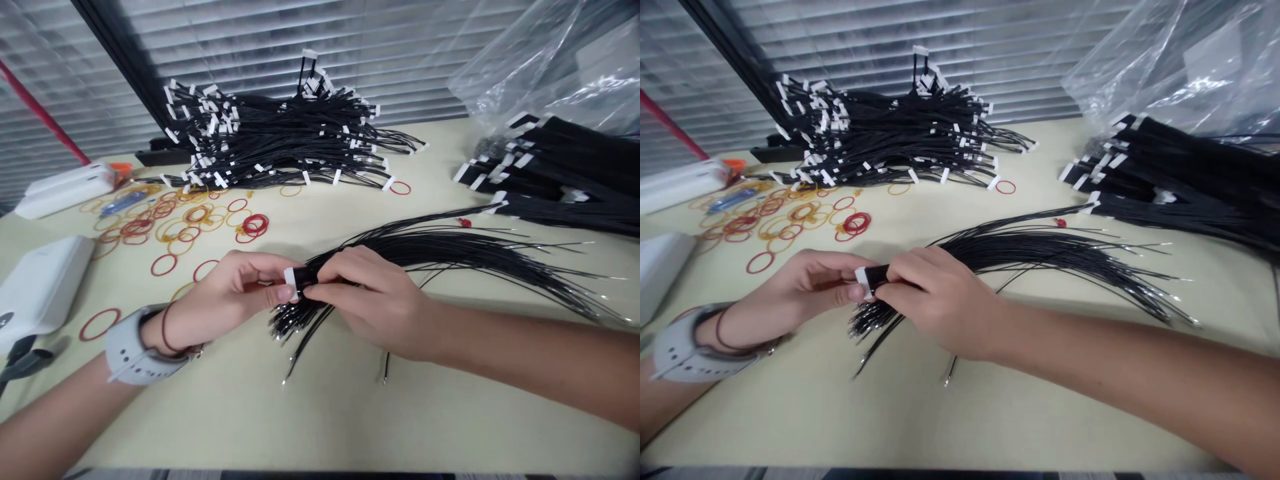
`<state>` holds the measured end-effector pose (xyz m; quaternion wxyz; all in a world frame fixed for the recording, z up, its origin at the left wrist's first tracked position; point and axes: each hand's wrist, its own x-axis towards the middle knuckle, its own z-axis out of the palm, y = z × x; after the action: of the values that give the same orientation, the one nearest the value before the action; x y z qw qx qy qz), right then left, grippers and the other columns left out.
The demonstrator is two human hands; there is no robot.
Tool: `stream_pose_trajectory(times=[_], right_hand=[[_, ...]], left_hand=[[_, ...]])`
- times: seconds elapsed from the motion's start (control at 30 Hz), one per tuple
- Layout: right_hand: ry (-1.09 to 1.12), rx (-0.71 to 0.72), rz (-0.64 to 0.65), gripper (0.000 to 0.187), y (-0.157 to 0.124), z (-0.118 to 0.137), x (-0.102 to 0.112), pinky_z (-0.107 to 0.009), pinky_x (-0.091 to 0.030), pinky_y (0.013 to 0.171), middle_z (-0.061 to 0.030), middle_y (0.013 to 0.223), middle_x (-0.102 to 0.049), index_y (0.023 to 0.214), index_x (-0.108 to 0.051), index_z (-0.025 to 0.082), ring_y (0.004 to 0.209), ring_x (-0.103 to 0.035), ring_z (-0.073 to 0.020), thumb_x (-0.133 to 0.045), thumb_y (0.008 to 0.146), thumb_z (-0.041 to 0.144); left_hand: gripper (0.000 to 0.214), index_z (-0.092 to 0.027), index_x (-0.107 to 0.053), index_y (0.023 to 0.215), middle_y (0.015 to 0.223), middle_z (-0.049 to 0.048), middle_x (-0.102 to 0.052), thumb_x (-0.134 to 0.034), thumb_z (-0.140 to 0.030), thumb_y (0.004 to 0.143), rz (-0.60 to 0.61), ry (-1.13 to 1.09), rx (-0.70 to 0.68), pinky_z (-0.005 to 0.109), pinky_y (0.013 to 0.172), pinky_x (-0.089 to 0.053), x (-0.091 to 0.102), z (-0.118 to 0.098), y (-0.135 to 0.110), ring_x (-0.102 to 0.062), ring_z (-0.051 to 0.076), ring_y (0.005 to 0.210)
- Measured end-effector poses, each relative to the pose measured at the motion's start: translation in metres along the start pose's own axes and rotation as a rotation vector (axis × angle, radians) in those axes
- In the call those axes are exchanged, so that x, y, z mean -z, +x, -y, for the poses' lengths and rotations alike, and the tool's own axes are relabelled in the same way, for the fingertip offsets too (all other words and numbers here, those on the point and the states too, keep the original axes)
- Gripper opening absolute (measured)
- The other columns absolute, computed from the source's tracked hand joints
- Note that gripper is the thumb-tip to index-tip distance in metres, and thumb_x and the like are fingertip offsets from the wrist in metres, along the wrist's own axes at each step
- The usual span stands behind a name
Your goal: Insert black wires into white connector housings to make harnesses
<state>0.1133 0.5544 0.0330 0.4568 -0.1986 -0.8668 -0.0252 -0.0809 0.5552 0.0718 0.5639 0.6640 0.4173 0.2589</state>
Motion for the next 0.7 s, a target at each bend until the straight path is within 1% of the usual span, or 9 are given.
stream_pose_trajectory(times=[0.1,0.23,0.3,0.37,0.43,0.5,0.57,0.63,0.7], right_hand=[[0.032,-0.006,-0.034,0.021,0.0,0.0,-0.002,-0.025,-0.043,0.061,-0.0026,0.069,-0.058,0.073,-0.062,0.013,0.064,-0.049,-0.0095,-0.045,0.083,0.006],[0.084,0.011,-0.042,0.022,0.0,0.0,-0.001,-0.026,-0.044,0.064,-0.0039,0.07,-0.059,0.075,-0.063,0.011,0.065,-0.05,-0.0097,-0.044,0.083,0.006],[0.09,-0.002,-0.028,0.022,0.002,-0.001,0.001,-0.026,-0.044,0.064,-0.0048,0.07,-0.059,0.075,-0.064,0.011,0.066,-0.051,-0.0104,-0.044,0.083,0.005],[0.104,-0.057,0.0,0.022,0.004,-0.002,0.005,-0.026,-0.044,0.062,-0.0056,0.072,-0.059,0.077,-0.064,0.01,0.067,-0.052,-0.0112,-0.044,0.082,0.005],[0.152,-0.134,0.042,0.021,0.007,-0.003,0.008,-0.025,-0.045,0.062,-0.0058,0.074,-0.058,0.08,-0.064,0.01,0.069,-0.053,-0.0113,-0.044,0.082,0.005],[0.221,-0.187,0.089,0.019,0.01,-0.003,0.01,-0.024,-0.045,0.063,-0.0051,0.076,-0.059,0.081,-0.063,0.011,0.07,-0.053,-0.0104,-0.044,0.082,0.005],[0.272,-0.203,0.131,0.019,0.016,-0.003,0.012,-0.022,-0.045,0.064,-0.0038,0.077,-0.06,0.08,-0.062,0.012,0.071,-0.054,-0.0092,-0.044,0.082,0.005],[0.273,-0.17,0.166,0.019,0.025,-0.003,0.019,-0.021,-0.046,0.067,-0.003,0.079,-0.06,0.081,-0.061,0.014,0.074,-0.054,-0.0087,-0.044,0.083,0.006],[0.213,-0.116,0.23,0.018,0.035,-0.005,0.033,-0.022,-0.046,0.071,-0.0036,0.085,-0.06,0.087,-0.061,0.014,0.079,-0.054,-0.0091,-0.045,0.083,0.007]], left_hand=[[0.023,-0.016,-0.068,0.096,0.074,0.0009,-0.068,-0.06,-0.008,0.076,0.004,0.004,-0.028,0.016,0.061,-0.047,-0.001,0.001,0.001,-0.058,0.009,0.066],[0.022,-0.015,-0.067,0.097,0.079,0.0025,-0.068,-0.061,-0.013,0.076,0.0,0.059,-0.066,0.018,0.062,-0.047,-0.003,0.003,0.0,-0.058,0.01,0.068],[0.028,-0.017,-0.063,0.105,0.078,0.0022,-0.066,-0.06,-0.014,0.078,-0.014,0.106,-0.112,0.018,0.062,-0.048,-0.004,0.002,-0.002,-0.058,0.01,0.067],[0.042,-0.02,-0.052,0.12,0.081,0.0017,-0.063,-0.058,-0.014,0.079,-0.053,0.184,-0.202,0.019,0.063,-0.05,-0.003,0.001,-0.003,-0.057,0.01,0.069],[0.055,-0.024,-0.042,0.128,0.094,0.0043,-0.059,-0.06,-0.014,0.077,-0.086,0.378,-0.36,0.022,0.067,-0.052,-0.001,0.0,-0.004,-0.058,0.014,0.082],[0.051,-0.027,-0.047,0.123,0.111,0.007,-0.054,-0.061,-0.014,0.075,-0.114,0.675,-0.554,0.028,0.077,-0.052,0.004,0.0,-0.005,-0.054,0.018,0.097],[0.037,-0.027,-0.057,0.111,0.117,0.0072,-0.051,-0.059,-0.012,0.077,-0.162,0.929,-0.702,0.033,0.084,-0.049,0.009,0.001,-0.006,-0.053,0.02,0.102],[0.029,-0.025,-0.06,0.104,0.116,0.007,-0.052,-0.056,-0.01,0.079,-0.213,1.049,-0.772,0.035,0.086,-0.047,0.014,0.003,-0.006,-0.054,0.019,0.101],[0.025,-0.024,-0.061,0.101,0.114,0.0076,-0.054,-0.056,-0.012,0.079,-0.246,1.1,-0.793,0.036,0.086,-0.046,0.017,0.003,-0.006,-0.054,0.021,0.101]])
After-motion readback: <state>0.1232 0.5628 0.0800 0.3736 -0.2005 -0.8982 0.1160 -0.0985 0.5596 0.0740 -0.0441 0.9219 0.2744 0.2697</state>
